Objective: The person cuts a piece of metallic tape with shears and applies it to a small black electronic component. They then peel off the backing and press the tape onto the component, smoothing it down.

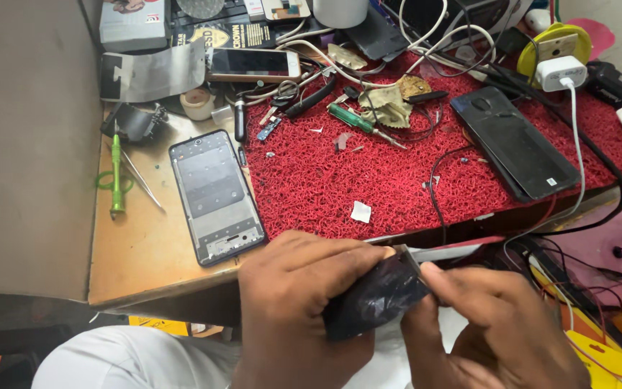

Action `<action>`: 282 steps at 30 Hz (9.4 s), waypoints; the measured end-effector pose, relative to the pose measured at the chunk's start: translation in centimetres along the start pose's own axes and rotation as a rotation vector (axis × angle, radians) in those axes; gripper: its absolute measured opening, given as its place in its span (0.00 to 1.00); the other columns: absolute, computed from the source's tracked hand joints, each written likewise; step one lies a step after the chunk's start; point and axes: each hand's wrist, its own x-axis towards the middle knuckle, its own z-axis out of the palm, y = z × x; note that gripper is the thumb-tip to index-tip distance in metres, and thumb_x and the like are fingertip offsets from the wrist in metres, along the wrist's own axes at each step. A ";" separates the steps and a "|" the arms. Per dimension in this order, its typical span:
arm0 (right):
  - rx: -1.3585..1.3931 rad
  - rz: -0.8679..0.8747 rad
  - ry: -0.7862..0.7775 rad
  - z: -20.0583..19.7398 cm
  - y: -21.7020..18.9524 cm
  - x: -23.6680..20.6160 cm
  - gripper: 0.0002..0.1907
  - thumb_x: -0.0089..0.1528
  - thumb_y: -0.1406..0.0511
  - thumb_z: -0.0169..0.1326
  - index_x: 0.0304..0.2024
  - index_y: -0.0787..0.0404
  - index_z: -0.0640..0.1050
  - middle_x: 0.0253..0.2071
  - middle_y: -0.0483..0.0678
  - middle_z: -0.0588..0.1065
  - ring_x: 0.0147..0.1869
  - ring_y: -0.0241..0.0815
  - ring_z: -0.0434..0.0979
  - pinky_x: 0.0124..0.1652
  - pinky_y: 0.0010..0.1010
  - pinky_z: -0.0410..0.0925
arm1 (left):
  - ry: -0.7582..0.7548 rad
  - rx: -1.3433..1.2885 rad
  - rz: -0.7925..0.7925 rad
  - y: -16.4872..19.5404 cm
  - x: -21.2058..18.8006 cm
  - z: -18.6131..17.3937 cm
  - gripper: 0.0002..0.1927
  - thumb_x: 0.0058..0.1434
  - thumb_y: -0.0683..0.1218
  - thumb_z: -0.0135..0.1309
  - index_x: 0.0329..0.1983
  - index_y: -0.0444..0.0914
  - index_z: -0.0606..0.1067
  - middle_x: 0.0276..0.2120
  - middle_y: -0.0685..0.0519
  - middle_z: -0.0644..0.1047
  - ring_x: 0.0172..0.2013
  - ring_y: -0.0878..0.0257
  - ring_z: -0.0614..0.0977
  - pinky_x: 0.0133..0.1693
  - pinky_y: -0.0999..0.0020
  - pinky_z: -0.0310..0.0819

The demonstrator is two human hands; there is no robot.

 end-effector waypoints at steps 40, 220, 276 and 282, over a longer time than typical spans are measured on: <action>0.181 0.132 0.022 7.5 5.3 1.1 0.08 0.61 0.75 0.62 0.44 0.69 0.81 0.38 0.49 0.79 0.38 0.32 0.81 0.39 0.22 0.73 | -0.150 -0.016 -0.199 -8.0 1.6 4.7 0.10 0.50 0.37 0.60 0.36 0.37 0.83 0.32 0.47 0.83 0.32 0.55 0.87 0.34 0.65 0.80; 0.702 0.362 -0.493 1.7 2.9 -0.1 0.06 0.58 0.71 0.63 0.28 0.71 0.82 0.33 0.47 0.76 0.33 0.31 0.70 0.32 0.23 0.61 | 0.127 -0.550 -0.687 0.2 -4.1 -3.4 0.11 0.65 0.39 0.56 0.47 0.28 0.82 0.34 0.52 0.85 0.33 0.73 0.82 0.37 0.77 0.78; 0.681 0.466 -0.672 5.1 6.1 2.4 0.06 0.59 0.73 0.61 0.37 0.72 0.84 0.35 0.45 0.79 0.37 0.28 0.75 0.35 0.20 0.67 | -0.333 -0.348 -0.661 -6.8 -0.3 -1.2 0.09 0.52 0.42 0.69 0.37 0.35 0.86 0.25 0.54 0.85 0.25 0.75 0.79 0.28 0.76 0.75; 0.330 0.400 -0.259 3.8 5.5 3.0 0.08 0.64 0.73 0.59 0.45 0.67 0.83 0.38 0.44 0.79 0.36 0.28 0.73 0.36 0.18 0.65 | -0.281 -0.190 -0.649 -8.1 0.9 -0.7 0.10 0.51 0.42 0.67 0.38 0.37 0.85 0.25 0.49 0.85 0.23 0.71 0.81 0.26 0.72 0.75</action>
